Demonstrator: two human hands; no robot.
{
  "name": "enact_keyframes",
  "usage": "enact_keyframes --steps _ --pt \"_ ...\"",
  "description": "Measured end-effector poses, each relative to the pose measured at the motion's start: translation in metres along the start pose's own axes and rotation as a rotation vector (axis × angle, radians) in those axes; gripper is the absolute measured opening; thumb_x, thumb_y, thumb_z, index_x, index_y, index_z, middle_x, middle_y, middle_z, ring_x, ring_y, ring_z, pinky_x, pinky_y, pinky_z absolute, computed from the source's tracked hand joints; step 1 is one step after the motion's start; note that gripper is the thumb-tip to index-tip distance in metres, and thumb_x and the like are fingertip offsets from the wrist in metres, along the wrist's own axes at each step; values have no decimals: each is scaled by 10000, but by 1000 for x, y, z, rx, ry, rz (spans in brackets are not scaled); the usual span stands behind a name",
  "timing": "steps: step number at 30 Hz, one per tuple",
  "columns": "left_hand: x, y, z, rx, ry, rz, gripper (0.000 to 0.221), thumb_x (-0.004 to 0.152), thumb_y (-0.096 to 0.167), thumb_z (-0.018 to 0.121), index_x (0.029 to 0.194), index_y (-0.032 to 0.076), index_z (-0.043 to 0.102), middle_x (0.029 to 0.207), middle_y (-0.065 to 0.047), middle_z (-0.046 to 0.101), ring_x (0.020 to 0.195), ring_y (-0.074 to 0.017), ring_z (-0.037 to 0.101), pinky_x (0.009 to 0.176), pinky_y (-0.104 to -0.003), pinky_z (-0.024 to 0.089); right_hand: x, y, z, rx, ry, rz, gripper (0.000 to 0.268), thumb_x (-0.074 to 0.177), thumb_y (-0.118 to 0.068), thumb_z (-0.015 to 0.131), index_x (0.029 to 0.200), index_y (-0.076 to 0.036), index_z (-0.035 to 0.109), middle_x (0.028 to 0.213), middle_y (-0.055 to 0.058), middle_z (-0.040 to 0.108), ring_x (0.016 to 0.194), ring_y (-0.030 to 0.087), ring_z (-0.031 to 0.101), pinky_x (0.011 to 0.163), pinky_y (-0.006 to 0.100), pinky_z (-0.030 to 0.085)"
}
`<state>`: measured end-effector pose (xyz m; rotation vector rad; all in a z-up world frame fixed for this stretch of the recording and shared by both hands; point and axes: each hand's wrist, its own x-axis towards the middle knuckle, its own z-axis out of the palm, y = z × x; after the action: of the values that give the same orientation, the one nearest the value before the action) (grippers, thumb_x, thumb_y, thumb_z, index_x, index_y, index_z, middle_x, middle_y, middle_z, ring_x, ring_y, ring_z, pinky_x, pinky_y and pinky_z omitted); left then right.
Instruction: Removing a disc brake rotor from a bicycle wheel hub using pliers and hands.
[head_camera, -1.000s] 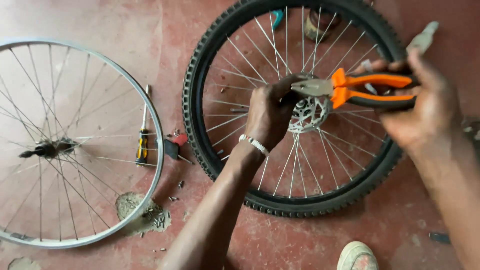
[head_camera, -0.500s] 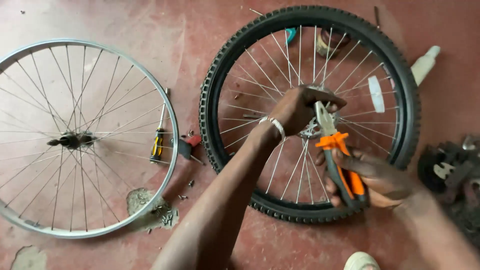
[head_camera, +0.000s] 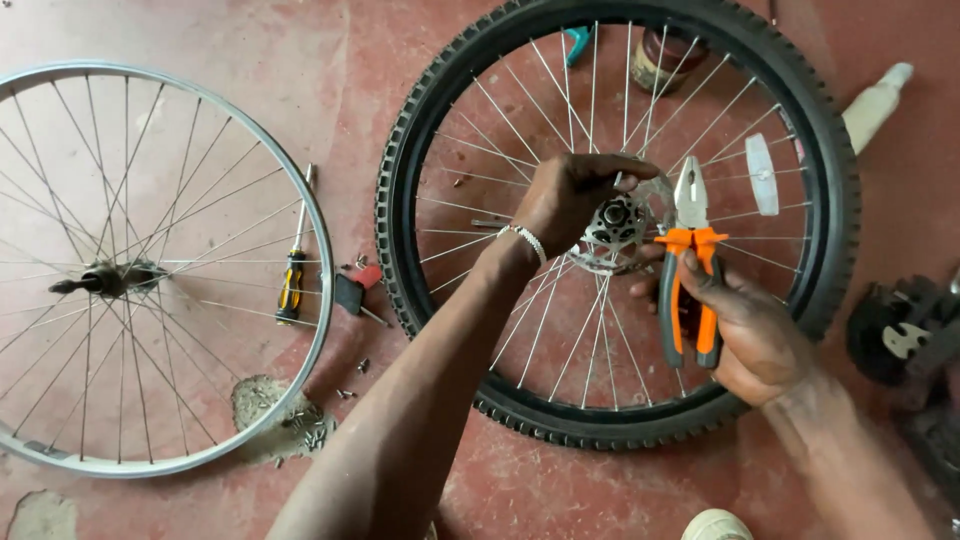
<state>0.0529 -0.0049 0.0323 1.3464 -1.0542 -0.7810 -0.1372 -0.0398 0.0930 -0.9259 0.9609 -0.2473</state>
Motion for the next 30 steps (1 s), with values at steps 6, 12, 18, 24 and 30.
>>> enact_keyframes --steps 6,12,18,24,30 --pt "-7 10 1 185 58 -8 243 799 12 603 952 165 714 806 47 730 607 -66 686 550 -234 574 0 11 -3 -3 -28 -56 404 892 -169 454 1252 9 499 1111 140 565 954 233 561 793 348 476" --pt "-13 4 6 227 130 114 247 771 -10 602 938 141 704 756 40 702 576 -92 662 549 -275 540 0 19 -1 35 -126 -43 416 888 -181 491 1256 10 519 991 174 617 882 255 606 753 356 499" --pt "-14 -2 4 257 129 140 260 770 -49 577 940 115 686 768 14 711 578 -121 692 546 -273 577 -2 19 9 23 -230 -80 392 893 -184 498 1245 -11 510 1004 189 652 861 271 663 512 256 483" --pt "-15 -11 -2 299 133 159 226 762 -8 614 962 74 679 710 -36 704 522 -118 622 510 -281 510 -2 20 28 62 -327 -86 439 880 -165 500 1290 -14 465 1096 202 641 927 285 660 588 269 508" --pt "-15 -20 -3 338 151 144 187 685 12 625 860 62 671 609 -38 639 454 -140 502 466 -312 435 -6 13 41 64 -353 -84 410 878 -177 517 1252 -14 481 1055 178 644 910 262 663 554 241 509"
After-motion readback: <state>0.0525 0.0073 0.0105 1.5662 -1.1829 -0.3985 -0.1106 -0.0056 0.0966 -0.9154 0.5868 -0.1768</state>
